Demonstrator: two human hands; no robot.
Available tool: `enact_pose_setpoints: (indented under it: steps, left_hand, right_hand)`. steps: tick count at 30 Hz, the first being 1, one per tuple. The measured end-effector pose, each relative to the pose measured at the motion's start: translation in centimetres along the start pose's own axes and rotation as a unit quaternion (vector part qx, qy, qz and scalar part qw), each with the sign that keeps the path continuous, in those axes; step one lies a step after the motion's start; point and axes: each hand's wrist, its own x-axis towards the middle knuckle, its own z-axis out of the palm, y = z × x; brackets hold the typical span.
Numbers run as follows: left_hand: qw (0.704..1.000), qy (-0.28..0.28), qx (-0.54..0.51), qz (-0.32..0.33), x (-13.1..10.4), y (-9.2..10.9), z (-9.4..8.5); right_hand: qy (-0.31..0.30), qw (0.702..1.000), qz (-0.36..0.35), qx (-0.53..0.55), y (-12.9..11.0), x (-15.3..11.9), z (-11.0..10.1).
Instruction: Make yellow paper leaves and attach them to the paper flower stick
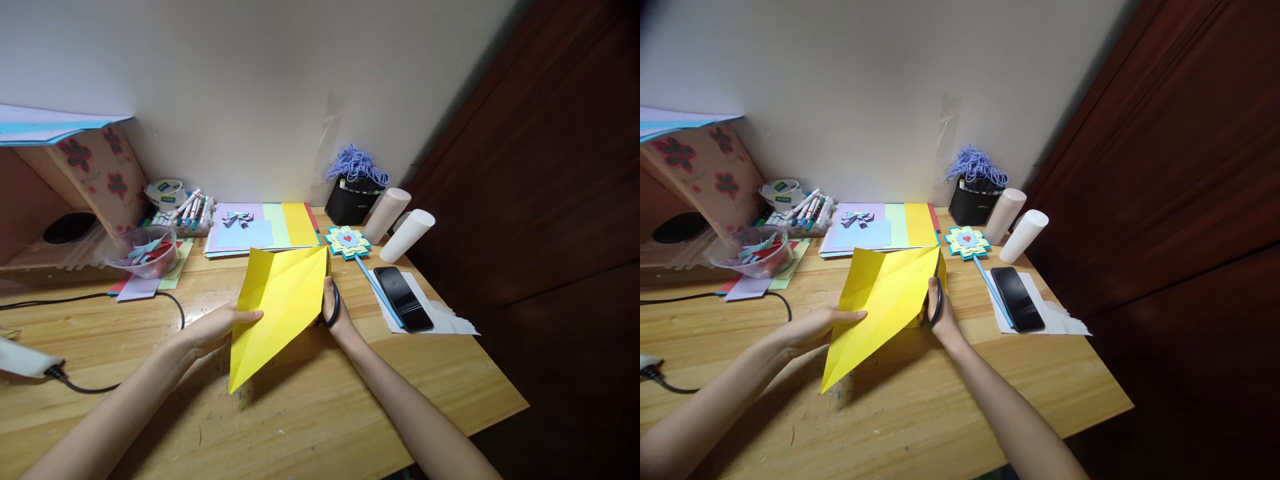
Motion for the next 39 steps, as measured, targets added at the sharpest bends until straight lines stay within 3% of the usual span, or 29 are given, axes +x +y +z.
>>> enact_pose_setpoints:
  steps: [3,9,14,19,21,25,28,33,39]
  left_hand:
    - [1.000,-0.002,0.006,0.002,0.0,0.0,0.0]
    - [1.000,-0.008,0.018,0.005,0.0,0.0,-0.1]
    - [0.999,-0.004,0.032,0.011,-0.2,0.3,-0.5]
    - [0.986,0.039,0.143,0.072,-1.4,1.9,-2.5]
    - [0.974,0.058,0.203,0.086,-2.2,2.6,-3.7]
    - [0.950,0.102,0.292,0.052,-3.5,3.6,-5.9]
    - [0.936,0.153,0.315,0.034,-4.1,3.8,-6.6]
    - [0.953,0.099,0.286,0.028,-4.5,4.0,-6.2]
    - [0.948,0.075,0.303,0.054,-3.9,3.8,-6.4]
  right_hand:
    - [0.012,0.999,0.030,0.019,-0.3,0.0,0.0]
    - [0.042,0.995,-0.066,0.056,-0.7,0.4,0.0]
    - [0.020,0.998,0.025,0.060,-0.4,0.3,0.1]
    - [0.035,0.983,0.101,0.148,-0.9,1.1,0.0]
    - [0.042,0.984,0.080,0.151,-1.3,1.3,-0.5]
    - [0.061,0.992,0.015,0.109,-2.0,1.1,-1.8]
    - [0.004,0.997,0.010,0.072,-2.4,0.9,-2.5]
    - [-0.152,0.988,-0.001,-0.022,-2.4,0.2,-2.2]
    - [-0.177,0.982,0.013,-0.065,-2.4,-1.2,-1.0]
